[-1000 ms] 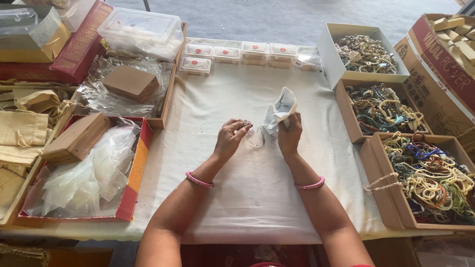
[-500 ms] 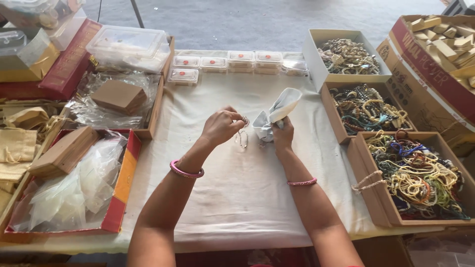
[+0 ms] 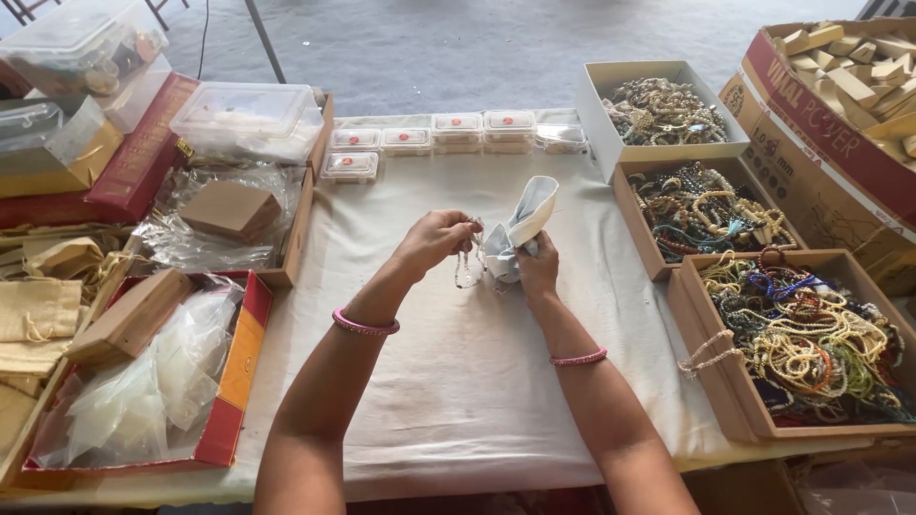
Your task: The person cleans various jewelry items, including a small white object and a beaded necklace, using a white cloth. They then place the cleaned items into small plastic bags and a small cloth pouch, which is subsequently placed into a clear plastic container.
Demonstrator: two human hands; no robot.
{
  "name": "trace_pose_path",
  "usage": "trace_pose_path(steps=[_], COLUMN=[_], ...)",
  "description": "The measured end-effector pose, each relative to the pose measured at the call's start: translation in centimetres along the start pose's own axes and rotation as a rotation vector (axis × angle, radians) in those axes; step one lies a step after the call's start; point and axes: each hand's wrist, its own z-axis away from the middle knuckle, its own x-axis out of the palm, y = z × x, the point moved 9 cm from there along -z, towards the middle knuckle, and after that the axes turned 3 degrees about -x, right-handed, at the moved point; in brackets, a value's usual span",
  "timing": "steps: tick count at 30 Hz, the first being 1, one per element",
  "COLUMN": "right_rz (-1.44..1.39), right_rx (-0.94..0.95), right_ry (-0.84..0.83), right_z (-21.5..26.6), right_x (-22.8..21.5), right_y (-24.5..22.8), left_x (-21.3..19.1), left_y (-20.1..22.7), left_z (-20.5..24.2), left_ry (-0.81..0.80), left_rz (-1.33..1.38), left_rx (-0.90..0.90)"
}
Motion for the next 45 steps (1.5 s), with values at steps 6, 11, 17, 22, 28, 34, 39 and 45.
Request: trace_pose_path(steps=[6,11,17,22,28,34,39,45], right_rz=[-0.081,-0.173,-0.405,-0.093,1.629,1.202,1.326,1.360], right_rx=[-0.062,-0.138,-0.178,-0.327,-0.500,-0.696,-0.287,-0.650], right_ry=[0.142,0.375,0.597,0.598,-0.614,-0.466,-0.378,-0.036], right_z=[-1.4,-1.8,-2.2,-0.5,5.0,6.1,2.2,1.1], right_x=[-1.9,-5.3,-8.6,-7.7,9.2,9.5,3.0,0.4], right_y=[1.3,0.4,3.1,-1.1,-1.7,-2.0,-2.4,-3.1], left_x=[1.8,4.1,1.6,-4.9,-9.0,-9.6,-9.4,-8.4], left_y=[2.1,4.2,3.5,-8.5,-9.8,-9.0,-11.1,-10.8], left_z=[-0.8,-3.2,-3.5,-1.4,3.1,4.4,3.6,3.8], left_ry=[-0.003,-0.012,0.088,0.366,0.613,0.642,0.644,0.713], left_rz=[-0.062,-0.024,0.460,0.225,-0.635,-0.737,-0.788,-0.866], left_rx=[-0.029,0.016,0.106,-0.192,-0.167,-0.123,-0.120,0.043])
